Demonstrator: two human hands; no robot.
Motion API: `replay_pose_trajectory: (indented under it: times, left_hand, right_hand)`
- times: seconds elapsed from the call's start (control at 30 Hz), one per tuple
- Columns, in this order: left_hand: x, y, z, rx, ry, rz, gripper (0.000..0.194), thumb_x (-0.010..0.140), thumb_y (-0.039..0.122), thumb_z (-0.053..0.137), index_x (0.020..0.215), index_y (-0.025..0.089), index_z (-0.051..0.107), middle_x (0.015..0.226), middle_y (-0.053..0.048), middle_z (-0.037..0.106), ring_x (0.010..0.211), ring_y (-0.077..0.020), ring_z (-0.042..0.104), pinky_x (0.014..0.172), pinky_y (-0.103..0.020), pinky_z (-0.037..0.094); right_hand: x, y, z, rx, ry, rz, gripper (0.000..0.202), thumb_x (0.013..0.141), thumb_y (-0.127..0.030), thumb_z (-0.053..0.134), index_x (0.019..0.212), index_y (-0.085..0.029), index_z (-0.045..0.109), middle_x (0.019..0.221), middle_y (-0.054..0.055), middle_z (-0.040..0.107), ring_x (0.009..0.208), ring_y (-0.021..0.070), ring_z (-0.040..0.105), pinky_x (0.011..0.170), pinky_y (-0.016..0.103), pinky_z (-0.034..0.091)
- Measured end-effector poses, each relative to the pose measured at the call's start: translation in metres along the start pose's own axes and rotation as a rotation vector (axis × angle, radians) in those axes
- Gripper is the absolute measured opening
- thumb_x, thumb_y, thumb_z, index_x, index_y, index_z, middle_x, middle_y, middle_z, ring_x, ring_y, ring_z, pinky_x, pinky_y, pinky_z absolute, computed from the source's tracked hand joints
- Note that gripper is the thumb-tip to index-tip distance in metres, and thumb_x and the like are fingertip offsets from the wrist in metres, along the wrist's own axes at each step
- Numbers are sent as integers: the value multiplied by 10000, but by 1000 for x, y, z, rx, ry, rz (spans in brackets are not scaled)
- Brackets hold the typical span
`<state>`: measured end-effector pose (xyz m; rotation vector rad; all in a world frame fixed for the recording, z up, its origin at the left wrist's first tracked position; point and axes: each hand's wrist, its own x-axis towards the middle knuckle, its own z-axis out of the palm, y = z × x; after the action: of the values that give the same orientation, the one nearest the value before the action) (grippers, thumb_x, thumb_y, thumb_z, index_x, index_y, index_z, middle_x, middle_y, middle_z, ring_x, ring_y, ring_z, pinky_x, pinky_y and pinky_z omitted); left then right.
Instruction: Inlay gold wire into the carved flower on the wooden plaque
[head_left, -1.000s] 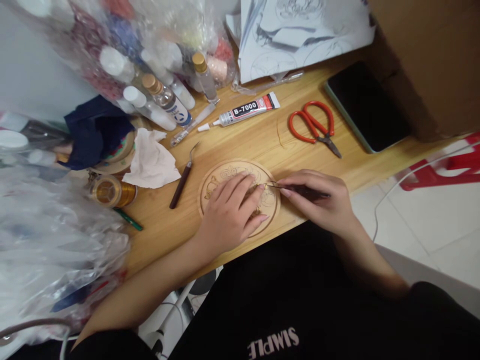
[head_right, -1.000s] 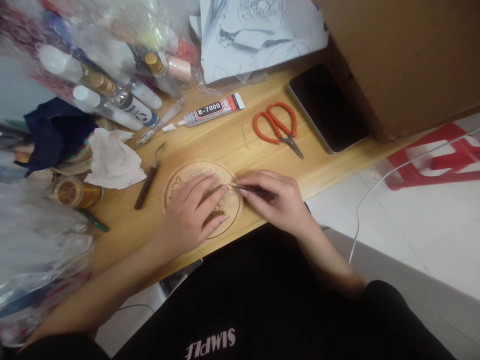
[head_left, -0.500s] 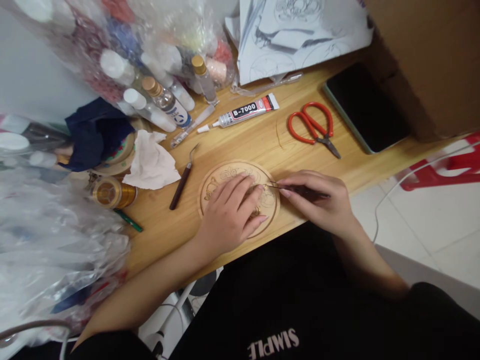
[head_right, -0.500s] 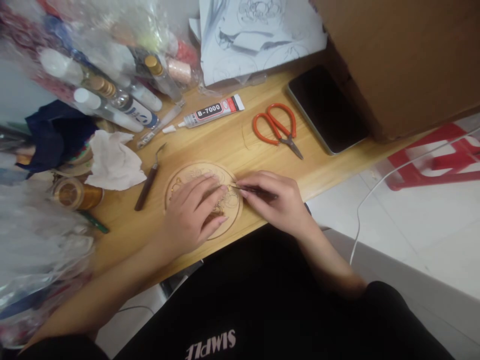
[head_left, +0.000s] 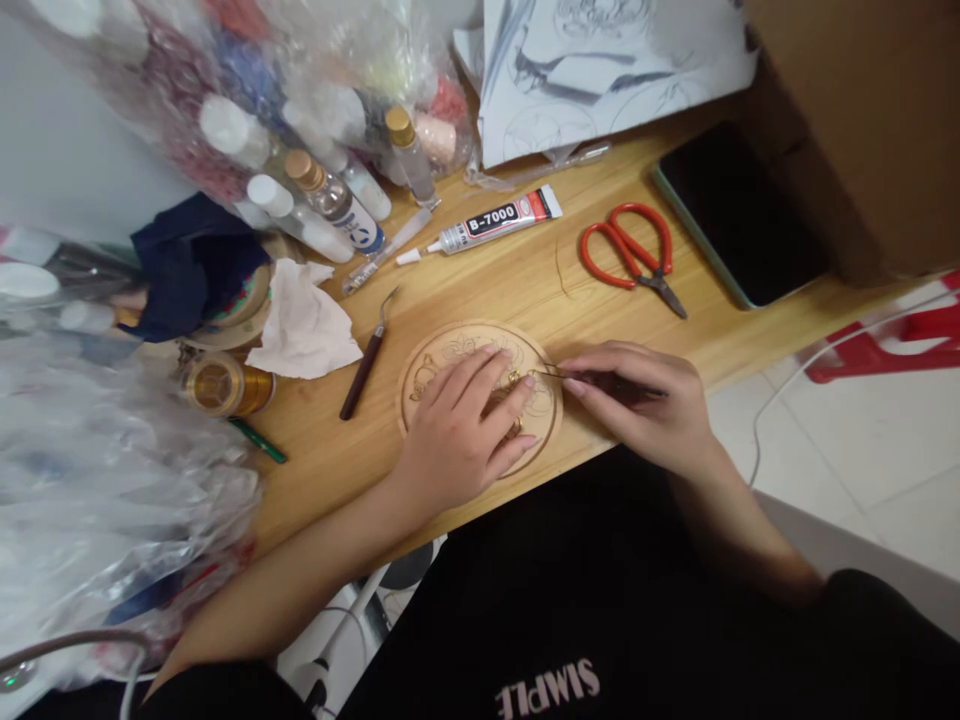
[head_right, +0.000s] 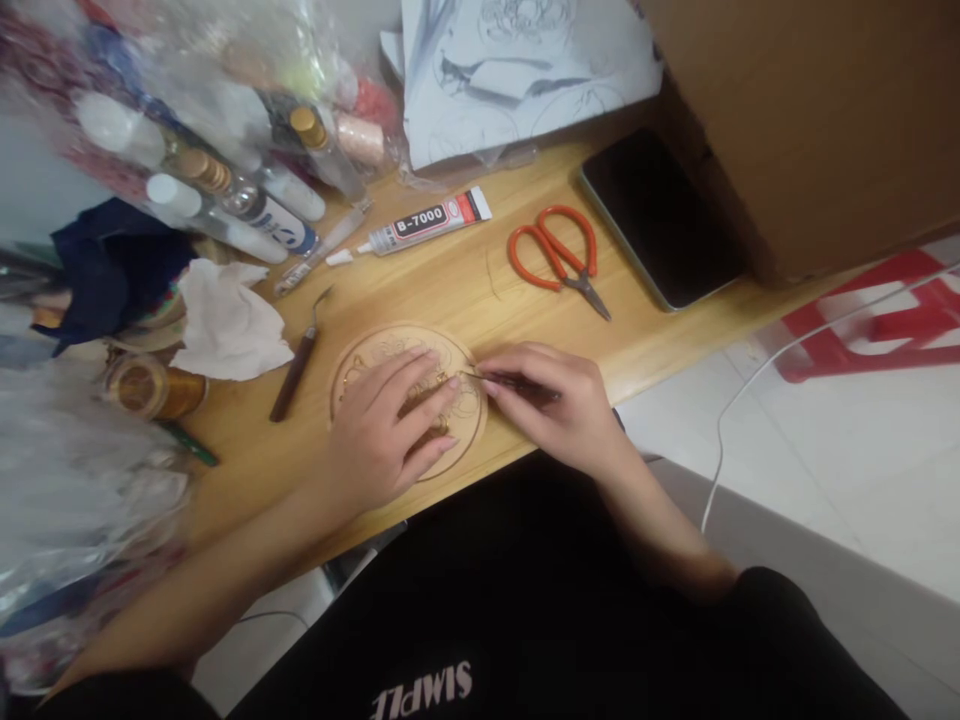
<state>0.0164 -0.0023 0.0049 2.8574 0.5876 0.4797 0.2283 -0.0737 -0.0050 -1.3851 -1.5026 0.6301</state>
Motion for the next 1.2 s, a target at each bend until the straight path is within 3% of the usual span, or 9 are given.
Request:
replay_pose_trajectory:
  times: [0.3, 0.43, 0.67, 0.9, 1.2]
  left_hand:
    - [1, 1, 0, 25, -8, -10, 383, 951, 377, 549, 1220, 122, 642, 1296, -202, 605, 1245, -344, 548, 981, -510, 487]
    - [2, 1, -2, 31, -13, -11, 369, 953, 378, 552, 1194, 121, 662, 1293, -202, 614, 1230, -349, 568, 975, -501, 496]
    - [2, 2, -3, 11, -48, -37, 372, 955, 383, 554, 1211, 130, 647, 1309, -193, 612, 1254, -342, 559, 990, -497, 492]
    - [3, 1, -5, 6, -87, -46, 388, 955, 387, 559, 1233, 126, 631, 1331, -186, 605, 1269, -347, 552, 1009, -488, 481]
    - [4, 0, -4, 11, -77, -41, 351, 954, 366, 565, 1196, 125, 645, 1318, -180, 620, 1242, -351, 577, 977, -482, 500]
  right_hand:
    - [1, -2, -4, 61, -32, 33, 214, 829, -104, 696, 1004, -224, 715, 914, 15, 733, 809, 131, 684, 689, 252, 559]
    - [15, 3, -17, 88, -133, -20, 228, 823, -92, 701, 1018, -210, 720, 939, 26, 734, 861, 137, 692, 751, 257, 569]
    - [57, 11, -35, 77, -487, -124, 114, 871, -152, 667, 971, -179, 715, 851, 30, 714, 783, 130, 685, 674, 241, 546]
    - [66, 17, -36, 69, -578, -147, 124, 891, -149, 644, 994, -200, 690, 897, 26, 726, 840, 131, 702, 735, 239, 560]
    - [72, 13, -41, 51, -656, -163, 111, 918, -137, 610, 1000, -105, 678, 932, 88, 722, 879, 117, 689, 759, 221, 550]
